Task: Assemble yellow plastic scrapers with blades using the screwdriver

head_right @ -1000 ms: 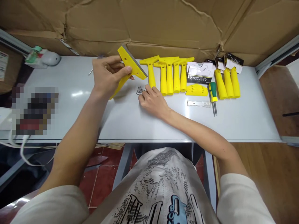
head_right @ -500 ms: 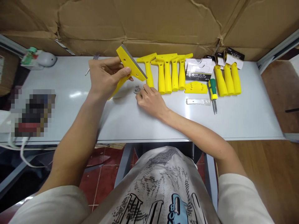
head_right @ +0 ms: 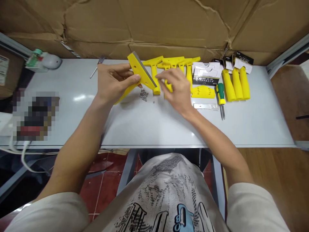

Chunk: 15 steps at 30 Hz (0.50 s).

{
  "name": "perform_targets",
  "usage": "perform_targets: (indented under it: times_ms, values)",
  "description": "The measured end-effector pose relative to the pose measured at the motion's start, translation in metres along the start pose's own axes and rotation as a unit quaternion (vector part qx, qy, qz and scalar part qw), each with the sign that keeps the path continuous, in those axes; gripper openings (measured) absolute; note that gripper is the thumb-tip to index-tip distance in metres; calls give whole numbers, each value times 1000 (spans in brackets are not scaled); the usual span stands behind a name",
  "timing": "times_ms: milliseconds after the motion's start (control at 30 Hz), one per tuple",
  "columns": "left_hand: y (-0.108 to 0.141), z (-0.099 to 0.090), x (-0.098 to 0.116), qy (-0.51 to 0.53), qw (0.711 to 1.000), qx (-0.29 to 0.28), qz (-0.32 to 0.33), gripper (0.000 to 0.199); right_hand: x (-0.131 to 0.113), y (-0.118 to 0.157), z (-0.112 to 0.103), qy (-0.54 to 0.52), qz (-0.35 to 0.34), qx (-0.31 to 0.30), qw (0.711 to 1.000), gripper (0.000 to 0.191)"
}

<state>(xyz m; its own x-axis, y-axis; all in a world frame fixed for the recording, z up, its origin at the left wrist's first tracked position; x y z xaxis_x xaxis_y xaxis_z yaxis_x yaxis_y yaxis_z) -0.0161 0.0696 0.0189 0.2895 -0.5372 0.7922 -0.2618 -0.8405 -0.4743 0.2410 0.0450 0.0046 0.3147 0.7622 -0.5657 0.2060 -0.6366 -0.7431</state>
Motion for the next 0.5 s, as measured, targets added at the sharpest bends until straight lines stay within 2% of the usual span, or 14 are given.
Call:
perform_targets:
  times_ms: [33,100,200,367,500]
  values:
    - [3,4,8,20,1000,1,-23,53,9,-6,-9,-56,43,40,997,34]
    - [10,16,23,48,997,-17,-53,59,23,-15,-19,-166,119,69,976,50]
    - [19,32,38,63,995,-43,-68,63,23,-18,-14,-303,215,31,928,68]
    - [22,44,39,73,992,-74,-70,72,-2,-9,2,-443,320,-42,836,64]
    - [22,45,38,78,991,-84,-69,74,-9,-7,3,-472,361,-60,802,60]
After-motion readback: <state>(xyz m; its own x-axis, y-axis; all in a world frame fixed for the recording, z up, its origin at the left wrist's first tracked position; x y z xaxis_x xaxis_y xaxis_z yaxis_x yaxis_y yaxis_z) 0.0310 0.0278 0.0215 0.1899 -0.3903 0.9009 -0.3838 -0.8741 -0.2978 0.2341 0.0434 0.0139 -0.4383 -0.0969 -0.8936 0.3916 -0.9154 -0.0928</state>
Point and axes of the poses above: each hand's wrist, its own y-axis away from the middle knuckle, its own z-axis out of the palm, x = y × z, the point moved 2 cm from there along -y, towards the middle knuckle, and after that the axes turned 12 degrees about -y, right-handed, at the moved point
